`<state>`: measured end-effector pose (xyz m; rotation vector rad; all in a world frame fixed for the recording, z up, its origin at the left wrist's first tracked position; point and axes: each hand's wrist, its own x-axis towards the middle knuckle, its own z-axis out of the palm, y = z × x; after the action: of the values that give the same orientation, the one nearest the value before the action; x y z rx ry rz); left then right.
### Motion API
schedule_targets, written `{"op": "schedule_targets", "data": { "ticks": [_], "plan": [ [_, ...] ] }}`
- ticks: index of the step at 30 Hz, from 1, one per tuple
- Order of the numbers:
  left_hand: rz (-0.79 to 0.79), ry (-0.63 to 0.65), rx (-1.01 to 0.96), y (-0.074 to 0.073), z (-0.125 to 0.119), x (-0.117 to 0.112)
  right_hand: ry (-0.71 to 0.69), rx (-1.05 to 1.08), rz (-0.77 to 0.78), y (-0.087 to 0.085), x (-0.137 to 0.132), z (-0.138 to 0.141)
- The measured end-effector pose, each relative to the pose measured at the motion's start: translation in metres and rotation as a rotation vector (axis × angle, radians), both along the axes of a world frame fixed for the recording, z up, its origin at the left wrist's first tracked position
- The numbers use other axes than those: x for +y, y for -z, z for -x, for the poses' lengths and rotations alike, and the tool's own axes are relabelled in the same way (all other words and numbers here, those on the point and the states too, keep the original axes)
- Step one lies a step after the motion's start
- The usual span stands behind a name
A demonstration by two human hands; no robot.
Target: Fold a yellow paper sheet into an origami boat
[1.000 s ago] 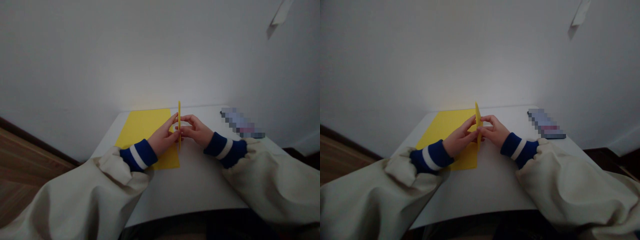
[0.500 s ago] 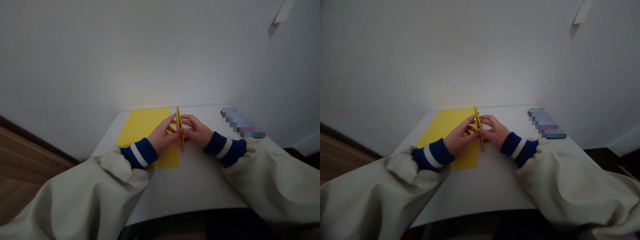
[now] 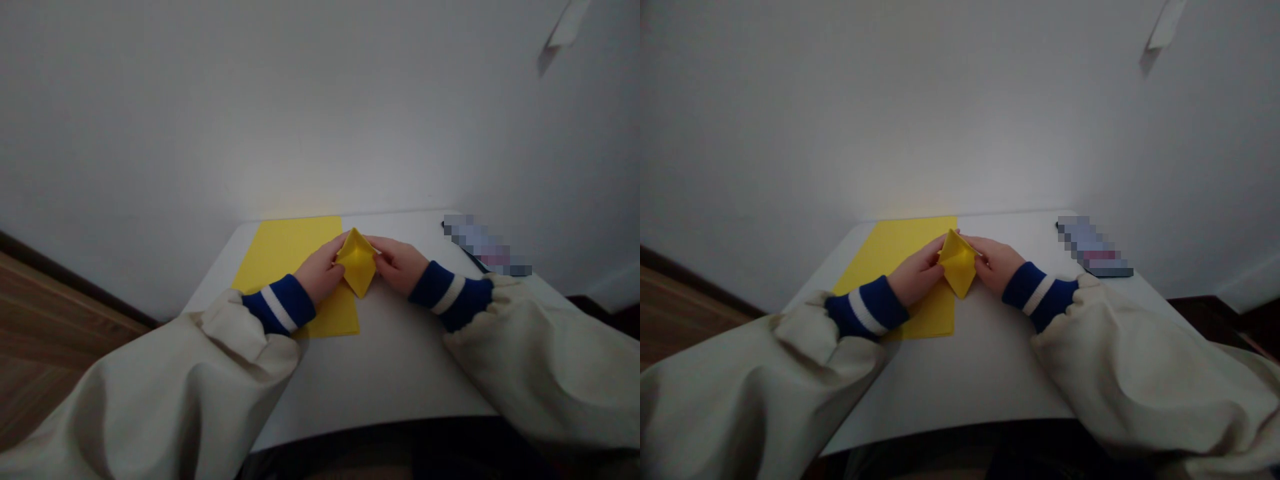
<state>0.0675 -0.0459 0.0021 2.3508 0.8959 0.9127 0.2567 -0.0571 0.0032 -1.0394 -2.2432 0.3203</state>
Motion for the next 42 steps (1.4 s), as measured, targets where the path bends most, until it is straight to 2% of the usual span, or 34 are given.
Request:
{"op": "schedule_targets", "data": {
  "ticks": [4, 10, 14, 23, 32, 37, 42],
  "plan": [
    [-0.009, -0.053, 0.055, 0.002, 0.004, 0.000, -0.030, -0.075, 0.000, 0.000, 0.001, -0.004],
    [-0.270, -0.182, 0.338, 0.012, 0.011, 0.004, -0.051, -0.207, -0.003, 0.001, 0.001, -0.012],
    [-0.374, -0.102, 0.477, 0.013, 0.014, 0.005, -0.069, -0.326, -0.047, 0.001, 0.001, -0.015],
    [-0.316, 0.047, 0.570, 0.001, 0.011, -0.002, -0.051, -0.481, -0.124, -0.003, -0.004, -0.015],
    [-0.319, 0.099, 0.688, -0.002, 0.009, -0.006, -0.048, -0.461, -0.085, 0.001, 0.001, -0.017],
    [-0.341, 0.120, 0.670, 0.000, 0.010, -0.003, 0.029, -0.453, -0.031, 0.005, 0.001, -0.014],
    [-0.342, 0.154, 0.626, -0.001, 0.011, 0.001, 0.048, -0.435, -0.068, 0.004, -0.001, -0.010]
  ]
}}
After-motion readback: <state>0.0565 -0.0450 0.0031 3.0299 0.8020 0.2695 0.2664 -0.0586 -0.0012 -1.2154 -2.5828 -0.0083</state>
